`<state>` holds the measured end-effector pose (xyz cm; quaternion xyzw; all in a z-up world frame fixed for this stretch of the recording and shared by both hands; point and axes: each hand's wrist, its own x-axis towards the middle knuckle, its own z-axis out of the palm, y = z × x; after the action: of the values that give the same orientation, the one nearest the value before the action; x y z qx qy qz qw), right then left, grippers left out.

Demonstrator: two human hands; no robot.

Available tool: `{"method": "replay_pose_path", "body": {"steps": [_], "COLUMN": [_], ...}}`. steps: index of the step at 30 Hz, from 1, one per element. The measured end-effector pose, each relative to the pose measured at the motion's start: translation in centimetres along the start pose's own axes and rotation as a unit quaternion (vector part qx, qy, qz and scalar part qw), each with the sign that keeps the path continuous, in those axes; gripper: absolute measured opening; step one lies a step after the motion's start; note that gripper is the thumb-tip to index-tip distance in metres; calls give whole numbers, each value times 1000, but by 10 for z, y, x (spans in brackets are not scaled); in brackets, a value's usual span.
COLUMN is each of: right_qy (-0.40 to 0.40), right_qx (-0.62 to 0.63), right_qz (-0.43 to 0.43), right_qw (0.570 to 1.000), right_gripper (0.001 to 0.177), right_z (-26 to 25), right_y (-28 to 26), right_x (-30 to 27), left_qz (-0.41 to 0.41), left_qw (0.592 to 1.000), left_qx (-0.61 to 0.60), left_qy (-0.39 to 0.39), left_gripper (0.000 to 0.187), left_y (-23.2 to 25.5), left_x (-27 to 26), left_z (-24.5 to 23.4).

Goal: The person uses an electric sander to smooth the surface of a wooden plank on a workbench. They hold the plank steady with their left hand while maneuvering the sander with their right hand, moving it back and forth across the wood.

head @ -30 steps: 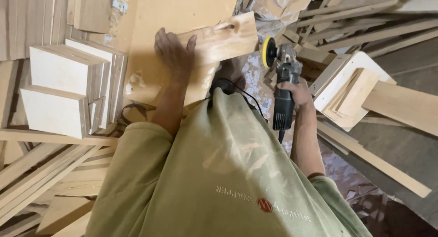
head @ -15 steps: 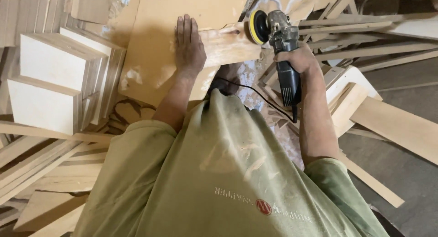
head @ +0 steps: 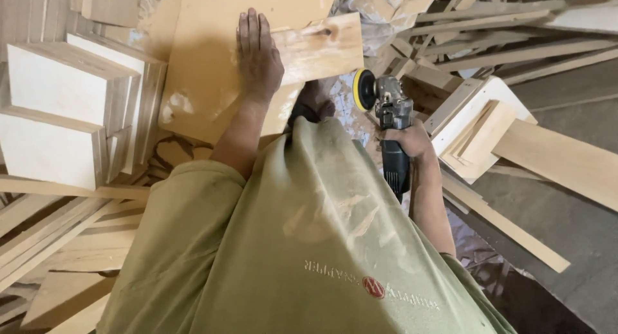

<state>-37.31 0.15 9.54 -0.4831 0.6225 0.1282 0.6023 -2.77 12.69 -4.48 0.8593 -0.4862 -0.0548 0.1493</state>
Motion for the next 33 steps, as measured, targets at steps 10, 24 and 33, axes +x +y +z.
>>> {"method": "replay_pose_path", "body": {"steps": [10,24,33], "right_qy": [152,78,193], "right_qx": [-125,-417,-390], "right_qz": [-150,-170,-165], "right_qw": [969,890,885], "right_gripper": [33,73,52], "right_z": [5,80,18], "right_y": [22,-80,-120], "right_x": [5,22,51], "left_qz": [-26,-28,-38], "left_qw": [999,992,981], "left_qx": [-19,12,-29], "left_qy": [-44,-124,-186], "left_gripper": [52,61,60], "left_y": [2,7,9], "left_x": [2,3,11], "left_z": [-4,-16,-37]}}
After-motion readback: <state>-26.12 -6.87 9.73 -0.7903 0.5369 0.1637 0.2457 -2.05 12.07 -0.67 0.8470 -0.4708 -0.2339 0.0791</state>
